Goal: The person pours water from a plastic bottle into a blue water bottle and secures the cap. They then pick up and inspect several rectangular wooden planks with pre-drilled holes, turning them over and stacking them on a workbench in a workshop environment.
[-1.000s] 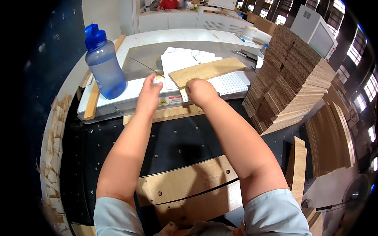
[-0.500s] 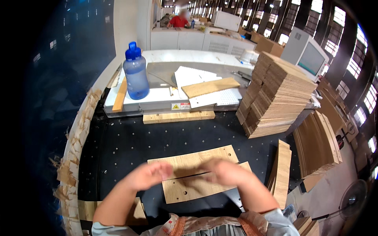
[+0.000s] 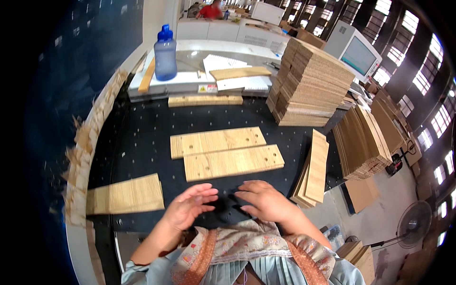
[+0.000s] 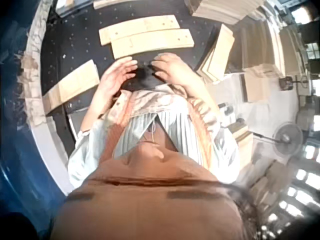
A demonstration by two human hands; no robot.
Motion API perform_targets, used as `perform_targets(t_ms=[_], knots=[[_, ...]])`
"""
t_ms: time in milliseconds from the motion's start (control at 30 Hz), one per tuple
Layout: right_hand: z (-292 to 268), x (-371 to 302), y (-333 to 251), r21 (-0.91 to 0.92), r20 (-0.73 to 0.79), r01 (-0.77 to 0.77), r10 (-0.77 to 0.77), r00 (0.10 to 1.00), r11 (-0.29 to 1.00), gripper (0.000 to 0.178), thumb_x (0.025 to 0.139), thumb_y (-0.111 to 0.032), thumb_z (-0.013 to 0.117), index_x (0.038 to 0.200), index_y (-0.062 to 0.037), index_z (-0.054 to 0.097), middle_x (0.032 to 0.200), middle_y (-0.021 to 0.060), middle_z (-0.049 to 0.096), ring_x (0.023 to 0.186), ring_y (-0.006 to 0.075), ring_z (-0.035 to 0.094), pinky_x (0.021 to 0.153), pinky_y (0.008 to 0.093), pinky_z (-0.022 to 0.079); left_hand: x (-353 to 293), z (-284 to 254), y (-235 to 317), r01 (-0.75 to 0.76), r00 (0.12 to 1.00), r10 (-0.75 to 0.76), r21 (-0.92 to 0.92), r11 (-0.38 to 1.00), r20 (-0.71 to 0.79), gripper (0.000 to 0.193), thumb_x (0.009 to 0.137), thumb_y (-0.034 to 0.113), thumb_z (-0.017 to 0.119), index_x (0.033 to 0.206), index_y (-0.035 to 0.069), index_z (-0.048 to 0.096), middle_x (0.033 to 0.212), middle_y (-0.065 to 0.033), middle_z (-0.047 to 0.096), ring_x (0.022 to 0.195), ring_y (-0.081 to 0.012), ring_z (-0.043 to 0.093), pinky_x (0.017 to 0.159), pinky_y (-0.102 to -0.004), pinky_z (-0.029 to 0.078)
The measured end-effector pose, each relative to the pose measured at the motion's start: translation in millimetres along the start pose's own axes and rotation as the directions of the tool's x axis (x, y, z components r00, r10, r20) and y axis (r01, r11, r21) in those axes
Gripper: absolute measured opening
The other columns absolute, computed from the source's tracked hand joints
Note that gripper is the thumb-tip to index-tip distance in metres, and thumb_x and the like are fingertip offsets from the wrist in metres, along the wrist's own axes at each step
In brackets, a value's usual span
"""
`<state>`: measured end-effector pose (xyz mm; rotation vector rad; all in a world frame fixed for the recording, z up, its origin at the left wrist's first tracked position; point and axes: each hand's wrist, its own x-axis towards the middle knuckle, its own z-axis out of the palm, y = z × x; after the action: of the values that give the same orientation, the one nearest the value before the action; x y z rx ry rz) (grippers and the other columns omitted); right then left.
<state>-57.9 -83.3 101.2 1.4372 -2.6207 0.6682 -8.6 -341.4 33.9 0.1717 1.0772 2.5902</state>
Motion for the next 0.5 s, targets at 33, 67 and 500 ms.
perform_targets(t_ms=[33, 67, 500], knots=[[-6, -16, -3, 0.077, 0.095, -0.068, 0.061, 0.994, 0.995, 0.040, 0.073, -0.015, 0.070, 0.110, -0.0031, 0.061, 0.113, 0.0158, 0.059, 0.106, 0.0334, 0.055, 0.090, 0.0406, 0.043, -14, -8, -4, -0.003, 0.999, 0.005, 0.063, 0.998, -0.034, 0.038, 0.093, 0.018, 0.053, 0.126, 0.000, 0.048, 0.121, -0.0164, 0.057, 0.109, -0.0240, 0.057, 0.090, -0.0369, 0.048], [-10, -36, -2, 0.162, 0.176, -0.138, 0.109, 0.978, 0.977, 0.038, 0.077, -0.016, 0.069, 0.112, -0.0021, 0.061, 0.111, 0.0169, 0.060, 0.104, 0.0345, 0.056, 0.089, 0.0392, 0.044, -23, -16, -9, 0.006, 0.998, 0.003, 0.132, 0.991, -0.065, 0.034, 0.093, 0.016, 0.053, 0.123, 0.000, 0.050, 0.116, -0.0154, 0.059, 0.106, -0.0230, 0.059, 0.088, -0.0351, 0.049], [37, -118, 9, 0.568, 0.121, -0.384, 0.388, 0.914, 0.728, 0.026, 0.084, -0.011, 0.066, 0.108, -0.0014, 0.064, 0.097, 0.0149, 0.065, 0.087, 0.0267, 0.064, 0.078, 0.0321, 0.049, -45, -22, 4, -0.062, 0.881, 0.394, 0.761, 0.646, -0.263, 0.055, 0.076, -0.001, 0.068, 0.127, 0.007, 0.047, 0.109, -0.0050, 0.057, 0.102, -0.0122, 0.054, 0.085, -0.0270, 0.042]])
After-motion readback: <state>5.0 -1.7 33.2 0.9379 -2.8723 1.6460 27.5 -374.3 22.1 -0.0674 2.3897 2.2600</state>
